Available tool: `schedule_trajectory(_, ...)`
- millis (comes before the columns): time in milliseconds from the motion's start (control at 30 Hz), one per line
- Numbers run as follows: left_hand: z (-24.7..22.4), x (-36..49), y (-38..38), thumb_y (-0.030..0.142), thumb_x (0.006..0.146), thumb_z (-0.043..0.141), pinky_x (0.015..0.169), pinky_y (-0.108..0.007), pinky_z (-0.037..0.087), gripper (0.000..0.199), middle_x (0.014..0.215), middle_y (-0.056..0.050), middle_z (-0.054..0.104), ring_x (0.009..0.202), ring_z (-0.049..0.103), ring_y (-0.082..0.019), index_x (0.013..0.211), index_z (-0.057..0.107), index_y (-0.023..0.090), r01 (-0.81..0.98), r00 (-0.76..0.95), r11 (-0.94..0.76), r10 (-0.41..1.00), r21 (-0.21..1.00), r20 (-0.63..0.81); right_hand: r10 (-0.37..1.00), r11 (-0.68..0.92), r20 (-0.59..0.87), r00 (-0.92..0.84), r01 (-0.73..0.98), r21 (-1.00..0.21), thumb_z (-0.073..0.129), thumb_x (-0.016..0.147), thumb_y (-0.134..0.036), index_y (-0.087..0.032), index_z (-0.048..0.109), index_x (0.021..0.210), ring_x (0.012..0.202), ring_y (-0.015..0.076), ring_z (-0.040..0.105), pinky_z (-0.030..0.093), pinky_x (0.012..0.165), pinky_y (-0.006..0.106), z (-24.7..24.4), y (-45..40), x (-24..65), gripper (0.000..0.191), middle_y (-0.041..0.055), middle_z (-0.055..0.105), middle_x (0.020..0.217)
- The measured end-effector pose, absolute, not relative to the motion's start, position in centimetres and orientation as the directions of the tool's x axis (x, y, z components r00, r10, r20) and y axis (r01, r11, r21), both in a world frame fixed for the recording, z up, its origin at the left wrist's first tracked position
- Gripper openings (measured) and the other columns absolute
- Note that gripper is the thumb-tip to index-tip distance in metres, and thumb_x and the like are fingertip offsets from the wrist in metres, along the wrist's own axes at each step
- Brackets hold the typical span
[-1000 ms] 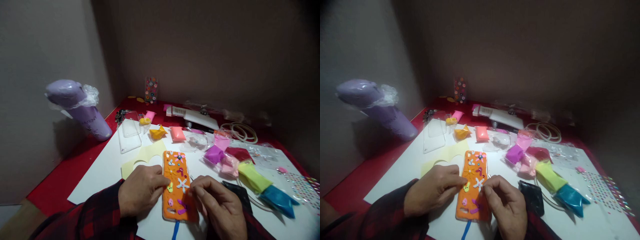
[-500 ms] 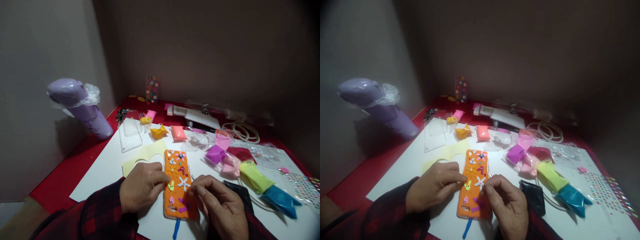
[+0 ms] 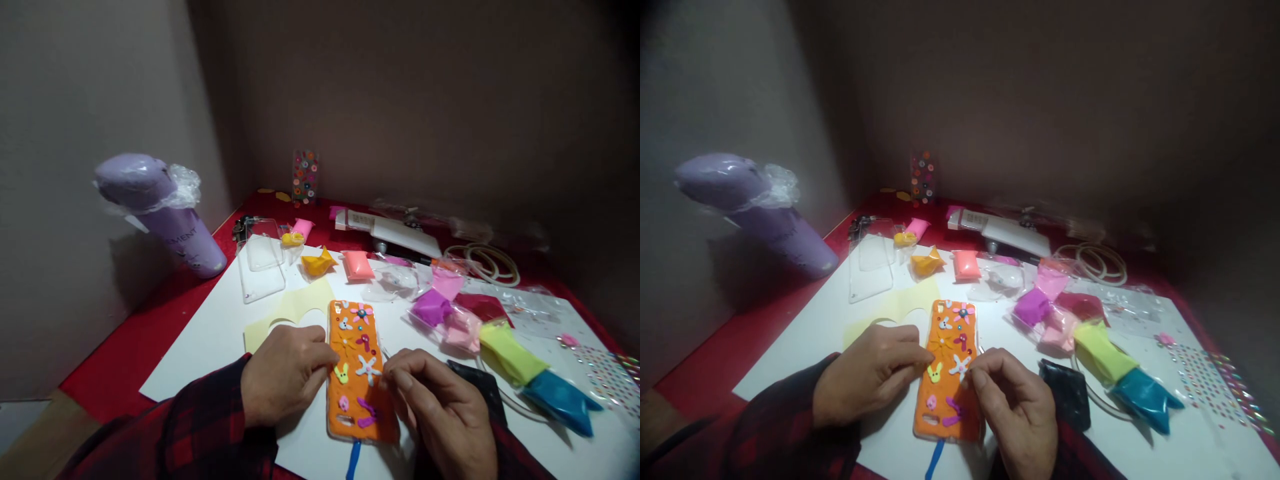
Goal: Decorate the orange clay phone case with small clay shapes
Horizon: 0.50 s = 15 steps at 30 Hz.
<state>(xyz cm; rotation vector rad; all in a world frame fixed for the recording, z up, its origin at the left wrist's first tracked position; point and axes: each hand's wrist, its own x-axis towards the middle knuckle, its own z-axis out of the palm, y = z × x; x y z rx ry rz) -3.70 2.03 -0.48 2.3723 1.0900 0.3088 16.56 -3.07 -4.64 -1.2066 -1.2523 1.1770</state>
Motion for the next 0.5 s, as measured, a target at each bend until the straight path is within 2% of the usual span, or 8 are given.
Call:
schedule_trajectory(100, -0.1, -3.5, 2.0, 0.016, 0.085, 0.043, 0.064, -0.025, 0.037, 0.023, 0.073, -0.002, 0.058, 0.065, 0.05, -0.012, 0.093, 0.065, 0.016, 0.563, 0.555, -0.39, 0.832, 0.729, 0.016, 1.0, -0.009, -0.009, -0.003, 0.012, -1.0, 0.056, 0.082, -0.032, -0.018, 0.059, 0.07, 0.056, 0.0094, 0.049, 0.04, 0.051, 0.018, -4.4, -3.1, 16.4, 0.019, -0.0008, 0.054, 0.063)
schedule_trajectory(167, 0.2, -3.4, 2.0, 0.024, 0.088, 0.042, 0.056, -0.022, 0.037, 0.023, 0.069, -0.001, 0.057, 0.057, 0.048, -0.009, 0.096, 0.061, 0.014, 0.423, 0.447, -0.125, 0.89, 0.897, -0.087, 1.0, -0.021, -0.021, -0.008, 0.005, -1.0, 0.055, 0.083, -0.033, -0.018, 0.059, 0.07, 0.055, 0.0095, 0.05, 0.041, 0.051, 0.017, -4.1, -3.1, 16.3, 0.019, -0.001, 0.055, 0.062)
schedule_trajectory(200, 0.4, -3.3, 2.0, 0.029, 0.088, 0.043, 0.049, -0.019, 0.034, 0.024, 0.064, 0.0, 0.055, 0.051, 0.044, -0.007, 0.094, 0.06, 0.014, 0.335, 0.421, 0.031, 0.889, 0.942, -0.179, 1.0, -0.017, -0.018, -0.012, 0.009, -1.0, 0.055, 0.083, -0.033, -0.018, 0.059, 0.07, 0.056, 0.0096, 0.051, 0.042, 0.051, 0.017, -3.9, -3.1, 16.2, 0.019, -0.0009, 0.056, 0.062)
schedule_trajectory(267, 0.5, -3.1, 1.7, 0.037, 0.086, 0.048, 0.039, -0.017, 0.024, 0.028, 0.056, 0.003, 0.05, 0.04, 0.034, -0.004, 0.086, 0.059, 0.012, 0.174, 0.452, 0.3, 0.822, 0.938, -0.347, 1.0, 0.016, 0.015, -0.022, 0.037, -0.999, 0.054, 0.083, -0.032, -0.019, 0.058, 0.07, 0.057, 0.0099, 0.054, 0.043, 0.052, 0.017, -3.5, -3.1, 16.1, 0.019, -0.0006, 0.057, 0.063)
schedule_trajectory(333, 0.4, -2.8, 1.1, 0.041, 0.083, 0.052, 0.036, -0.016, 0.019, 0.031, 0.053, 0.003, 0.051, 0.036, 0.031, -0.002, 0.079, 0.058, 0.011, 0.081, 0.531, 0.464, 0.729, 0.882, -0.432, 0.997, 0.071, 0.069, -0.025, 0.082, -0.994, 0.053, 0.084, -0.029, -0.019, 0.058, 0.07, 0.057, 0.01, 0.055, 0.044, 0.051, 0.017, -3.1, -3.1, 15.9, 0.018, -0.0003, 0.058, 0.064)
schedule_trajectory(433, 0.3, -2.4, -0.1, 0.04, 0.083, 0.053, 0.033, -0.015, 0.017, 0.028, 0.051, 0.002, 0.053, 0.033, 0.031, -0.001, 0.084, 0.059, 0.012, 0.014, 0.633, 0.6, 0.614, 0.8, -0.471, 0.972, 0.236, 0.232, -0.045, 0.184, -0.954, 0.05, 0.085, -0.022, -0.02, 0.057, 0.071, 0.054, 0.0103, 0.056, 0.044, 0.049, 0.018, -2.7, -3.5, 15.9, 0.016, -0.0002, 0.059, 0.063)
schedule_trajectory(500, 0.3, -2.2, -0.7, 0.038, 0.081, 0.057, 0.034, -0.015, 0.019, 0.027, 0.054, 0.002, 0.056, 0.033, 0.033, -0.002, 0.091, 0.058, 0.013, -0.018, 0.675, 0.65, 0.568, 0.759, -0.471, 0.914, 0.405, 0.381, -0.139, 0.309, -0.86, 0.052, 0.083, -0.016, -0.021, 0.058, 0.076, 0.055, 0.0105, 0.058, 0.046, 0.049, 0.019, -2.6, -3.9, 16.0, 0.01, -0.0002, 0.06, 0.063)
